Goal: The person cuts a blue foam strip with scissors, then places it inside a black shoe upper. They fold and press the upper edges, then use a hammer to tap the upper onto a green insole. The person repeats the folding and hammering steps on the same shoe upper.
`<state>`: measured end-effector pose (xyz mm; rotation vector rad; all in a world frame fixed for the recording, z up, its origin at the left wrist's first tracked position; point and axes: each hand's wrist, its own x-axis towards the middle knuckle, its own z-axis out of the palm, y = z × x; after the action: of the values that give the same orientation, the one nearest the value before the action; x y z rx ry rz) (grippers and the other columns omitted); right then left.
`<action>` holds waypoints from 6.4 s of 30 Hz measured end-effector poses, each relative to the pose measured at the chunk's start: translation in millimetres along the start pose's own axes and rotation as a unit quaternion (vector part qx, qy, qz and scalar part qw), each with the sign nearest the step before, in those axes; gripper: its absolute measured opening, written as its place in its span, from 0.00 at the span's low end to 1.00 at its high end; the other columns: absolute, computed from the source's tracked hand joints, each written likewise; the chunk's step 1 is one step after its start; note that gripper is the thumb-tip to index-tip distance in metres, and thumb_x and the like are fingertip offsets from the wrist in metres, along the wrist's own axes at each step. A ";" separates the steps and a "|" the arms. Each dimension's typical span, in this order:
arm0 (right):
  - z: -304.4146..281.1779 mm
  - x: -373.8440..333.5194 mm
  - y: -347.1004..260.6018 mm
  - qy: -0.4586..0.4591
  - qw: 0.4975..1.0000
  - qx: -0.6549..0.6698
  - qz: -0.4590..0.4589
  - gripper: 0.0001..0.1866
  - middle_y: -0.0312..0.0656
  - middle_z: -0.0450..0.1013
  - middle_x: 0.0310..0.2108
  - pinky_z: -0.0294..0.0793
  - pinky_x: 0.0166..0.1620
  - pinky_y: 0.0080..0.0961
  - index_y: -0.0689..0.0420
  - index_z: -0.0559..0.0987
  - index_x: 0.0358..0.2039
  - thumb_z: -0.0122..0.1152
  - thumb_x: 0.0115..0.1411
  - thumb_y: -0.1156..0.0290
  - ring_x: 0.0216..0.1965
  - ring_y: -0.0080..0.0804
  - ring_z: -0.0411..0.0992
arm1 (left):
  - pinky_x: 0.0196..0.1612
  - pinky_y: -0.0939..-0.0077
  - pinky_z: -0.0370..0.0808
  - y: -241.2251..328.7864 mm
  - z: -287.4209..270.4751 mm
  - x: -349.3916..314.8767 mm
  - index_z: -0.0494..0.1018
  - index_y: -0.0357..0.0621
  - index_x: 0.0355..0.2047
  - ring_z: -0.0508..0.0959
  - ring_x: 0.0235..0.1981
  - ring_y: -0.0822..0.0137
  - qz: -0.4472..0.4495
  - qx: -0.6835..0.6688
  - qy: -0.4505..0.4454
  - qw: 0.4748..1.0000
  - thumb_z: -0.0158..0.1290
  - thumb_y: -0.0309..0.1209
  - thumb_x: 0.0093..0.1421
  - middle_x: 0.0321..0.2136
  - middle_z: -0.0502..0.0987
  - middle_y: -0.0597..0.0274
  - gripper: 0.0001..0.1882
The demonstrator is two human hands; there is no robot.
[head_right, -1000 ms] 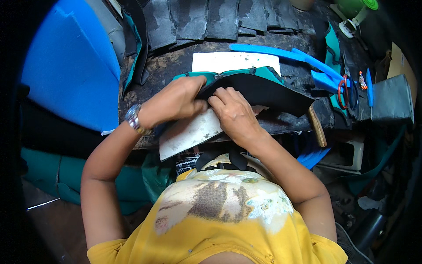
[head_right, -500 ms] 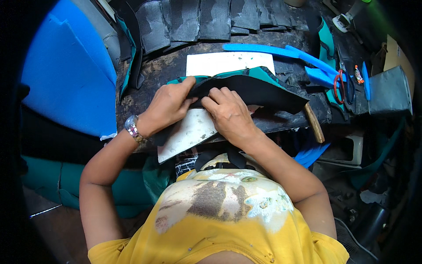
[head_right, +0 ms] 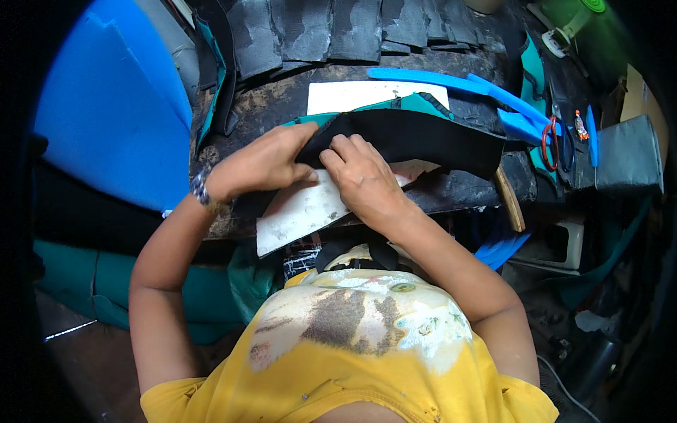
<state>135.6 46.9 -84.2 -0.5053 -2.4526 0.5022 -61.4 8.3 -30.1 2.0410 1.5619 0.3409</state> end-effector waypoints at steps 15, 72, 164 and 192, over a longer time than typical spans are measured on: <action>-13.1 -11.5 9.7 0.012 1.000 0.019 -0.003 0.12 0.44 0.71 0.35 0.71 0.42 0.36 0.61 0.77 0.37 0.64 0.50 0.81 0.37 0.43 0.70 | 0.36 0.55 0.71 1.4 24.0 -10.5 0.65 0.35 0.44 0.75 0.35 0.40 0.005 -0.045 0.092 0.995 0.61 0.23 0.54 0.32 0.74 0.40 0.21; 0.4 7.9 -5.8 -0.068 0.996 0.025 -0.044 0.16 0.46 0.69 0.40 0.69 0.47 0.36 0.64 0.76 0.44 0.56 0.52 0.80 0.43 0.43 0.69 | 0.41 0.56 0.73 -25.3 4.7 -6.1 0.76 0.29 0.35 0.76 0.36 0.44 -0.070 -0.014 0.099 0.993 0.67 0.35 0.48 0.31 0.74 0.41 0.22; -62.1 -27.0 21.0 -0.052 0.969 0.105 0.217 0.07 0.49 0.71 0.34 0.73 0.39 0.39 0.62 0.76 0.37 0.59 0.57 0.81 0.36 0.51 0.74 | 0.69 0.39 0.47 71.1 85.8 -40.1 0.58 0.37 0.67 0.53 0.72 0.53 0.042 0.149 0.033 0.987 0.46 0.23 0.62 0.69 0.56 0.50 0.31; -101.8 -76.9 -9.4 -0.014 0.977 -0.131 0.165 0.34 0.44 0.66 0.25 0.73 0.26 0.38 0.50 0.68 0.65 0.65 0.58 0.75 0.23 0.41 0.73 | 0.65 0.48 0.60 71.5 96.2 -20.7 0.71 0.28 0.51 0.64 0.65 0.49 0.033 0.143 0.161 0.976 0.57 0.25 0.58 0.59 0.69 0.41 0.21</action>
<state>253.3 27.7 -37.8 -1.0314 -2.4865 0.3149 39.1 -49.7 -66.6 2.3546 1.8253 0.5193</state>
